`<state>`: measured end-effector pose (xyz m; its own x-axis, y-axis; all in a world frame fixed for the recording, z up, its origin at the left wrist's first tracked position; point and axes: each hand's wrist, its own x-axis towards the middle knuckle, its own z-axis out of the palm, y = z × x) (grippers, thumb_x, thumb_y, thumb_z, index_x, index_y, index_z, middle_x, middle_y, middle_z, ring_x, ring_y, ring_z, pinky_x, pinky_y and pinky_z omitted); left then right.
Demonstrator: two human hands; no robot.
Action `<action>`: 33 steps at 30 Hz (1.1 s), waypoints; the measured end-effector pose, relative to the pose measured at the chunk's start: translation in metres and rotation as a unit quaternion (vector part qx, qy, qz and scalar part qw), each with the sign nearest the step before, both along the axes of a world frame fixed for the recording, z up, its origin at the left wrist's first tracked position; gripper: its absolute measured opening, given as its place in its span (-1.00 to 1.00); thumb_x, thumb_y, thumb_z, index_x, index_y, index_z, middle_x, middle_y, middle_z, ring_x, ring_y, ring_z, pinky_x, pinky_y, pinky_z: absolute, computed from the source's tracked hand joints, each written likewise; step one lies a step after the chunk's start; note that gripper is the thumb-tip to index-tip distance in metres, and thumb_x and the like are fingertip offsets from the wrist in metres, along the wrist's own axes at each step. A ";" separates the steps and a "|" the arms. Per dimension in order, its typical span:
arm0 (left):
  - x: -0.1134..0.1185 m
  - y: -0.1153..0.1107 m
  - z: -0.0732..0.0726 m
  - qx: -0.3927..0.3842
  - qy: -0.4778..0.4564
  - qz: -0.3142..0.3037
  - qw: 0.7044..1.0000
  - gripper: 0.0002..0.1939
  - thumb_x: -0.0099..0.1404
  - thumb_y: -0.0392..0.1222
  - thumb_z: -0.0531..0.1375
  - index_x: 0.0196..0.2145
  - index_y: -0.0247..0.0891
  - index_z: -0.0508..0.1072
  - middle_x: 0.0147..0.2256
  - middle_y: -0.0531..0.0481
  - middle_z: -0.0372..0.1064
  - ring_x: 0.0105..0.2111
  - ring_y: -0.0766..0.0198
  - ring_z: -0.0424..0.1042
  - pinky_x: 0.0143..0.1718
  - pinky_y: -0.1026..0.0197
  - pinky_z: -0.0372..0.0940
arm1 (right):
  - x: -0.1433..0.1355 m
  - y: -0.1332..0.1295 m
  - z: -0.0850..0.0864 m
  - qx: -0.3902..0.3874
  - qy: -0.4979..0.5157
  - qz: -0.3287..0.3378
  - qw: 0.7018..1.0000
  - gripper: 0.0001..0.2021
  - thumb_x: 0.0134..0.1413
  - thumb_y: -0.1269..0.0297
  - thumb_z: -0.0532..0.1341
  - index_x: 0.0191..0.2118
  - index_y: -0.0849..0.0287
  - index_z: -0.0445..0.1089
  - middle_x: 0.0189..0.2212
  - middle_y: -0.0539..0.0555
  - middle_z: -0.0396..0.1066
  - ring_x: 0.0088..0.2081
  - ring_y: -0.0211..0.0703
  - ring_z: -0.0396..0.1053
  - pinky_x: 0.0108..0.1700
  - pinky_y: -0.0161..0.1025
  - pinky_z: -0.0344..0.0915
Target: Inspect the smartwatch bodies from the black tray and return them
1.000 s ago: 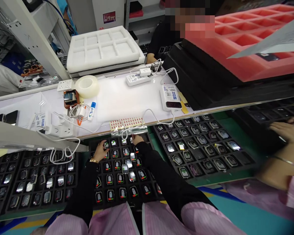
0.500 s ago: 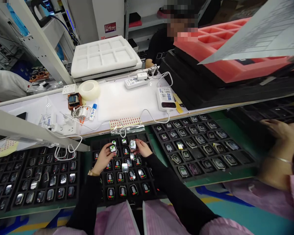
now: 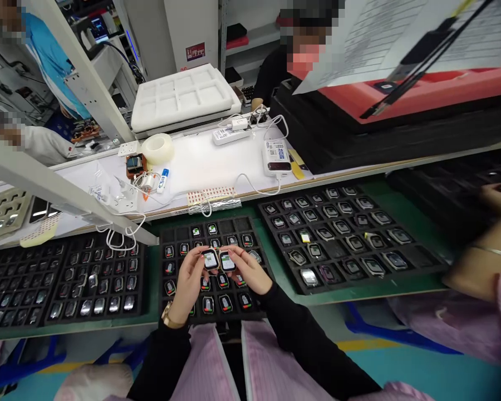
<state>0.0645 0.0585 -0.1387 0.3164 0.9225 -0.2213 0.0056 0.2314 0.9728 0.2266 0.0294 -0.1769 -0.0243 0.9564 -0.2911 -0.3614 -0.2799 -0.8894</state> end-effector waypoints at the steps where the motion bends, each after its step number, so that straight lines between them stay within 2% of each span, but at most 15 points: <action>1: 0.000 -0.006 0.003 0.002 -0.006 -0.005 1.000 -0.66 0.32 0.02 0.12 -0.03 -0.18 0.36 -0.23 -0.06 0.40 -0.46 0.35 0.39 -0.51 0.31 0.23 | 0.001 -0.004 0.003 0.007 0.002 0.001 1.000 -0.55 0.03 -0.09 0.22 -0.13 0.19 0.33 -0.47 0.00 0.30 -0.59 -0.28 0.25 -0.67 -0.41 0.13; 7: 0.000 -0.030 0.013 0.023 -0.024 -0.035 0.999 -0.67 0.29 -0.09 0.16 0.00 -0.16 0.35 -0.15 -0.07 0.41 -0.40 0.32 0.40 -0.44 0.29 0.24 | 0.007 -0.029 0.016 0.033 0.005 0.016 0.999 -0.53 -0.05 0.04 0.29 -0.05 0.17 0.30 -0.41 0.01 0.33 -0.59 -0.30 0.22 -0.65 -0.41 0.09; 14: 0.002 -0.046 0.022 0.031 -0.016 -0.034 0.999 -0.69 0.28 -0.09 0.16 -0.03 -0.21 0.35 -0.18 -0.07 0.40 -0.41 0.33 0.38 -0.44 0.30 0.24 | 0.003 -0.044 0.022 0.072 -0.024 0.004 0.997 -0.54 0.00 -0.02 0.31 -0.09 0.19 0.31 -0.46 -0.02 0.31 -0.64 -0.37 0.09 -0.64 -0.41 0.02; 20: 0.004 -0.051 0.022 0.034 -0.016 -0.024 0.999 -0.71 0.31 -0.05 0.16 -0.08 -0.23 0.36 -0.19 -0.06 0.40 -0.46 0.37 0.38 -0.47 0.32 0.22 | 0.004 -0.050 0.021 0.077 -0.022 0.003 0.997 -0.57 0.00 0.05 0.32 -0.08 0.20 0.32 -0.47 -0.02 0.31 -0.62 -0.36 0.11 -0.66 -0.43 0.01; 27: 0.002 -0.052 0.020 0.041 -0.026 -0.025 0.998 -0.73 0.30 -0.06 0.17 -0.10 -0.23 0.36 -0.19 -0.07 0.40 -0.42 0.35 0.40 -0.50 0.34 0.21 | 0.007 -0.054 0.019 0.067 0.014 0.031 0.997 -0.47 -0.04 0.03 0.33 0.01 0.19 0.28 -0.42 0.03 0.34 -0.51 -0.26 0.26 -0.67 -0.46 0.13; 33: 0.001 -0.051 0.020 0.043 -0.034 -0.029 0.998 -0.71 0.28 -0.07 0.21 -0.10 -0.23 0.34 -0.19 -0.06 0.39 -0.35 0.33 0.42 -0.45 0.35 0.30 | 0.006 -0.054 0.015 0.081 -0.006 0.034 0.996 -0.45 0.02 0.01 0.34 0.05 0.19 0.26 -0.39 0.05 0.37 -0.53 -0.31 0.23 -0.66 -0.49 0.15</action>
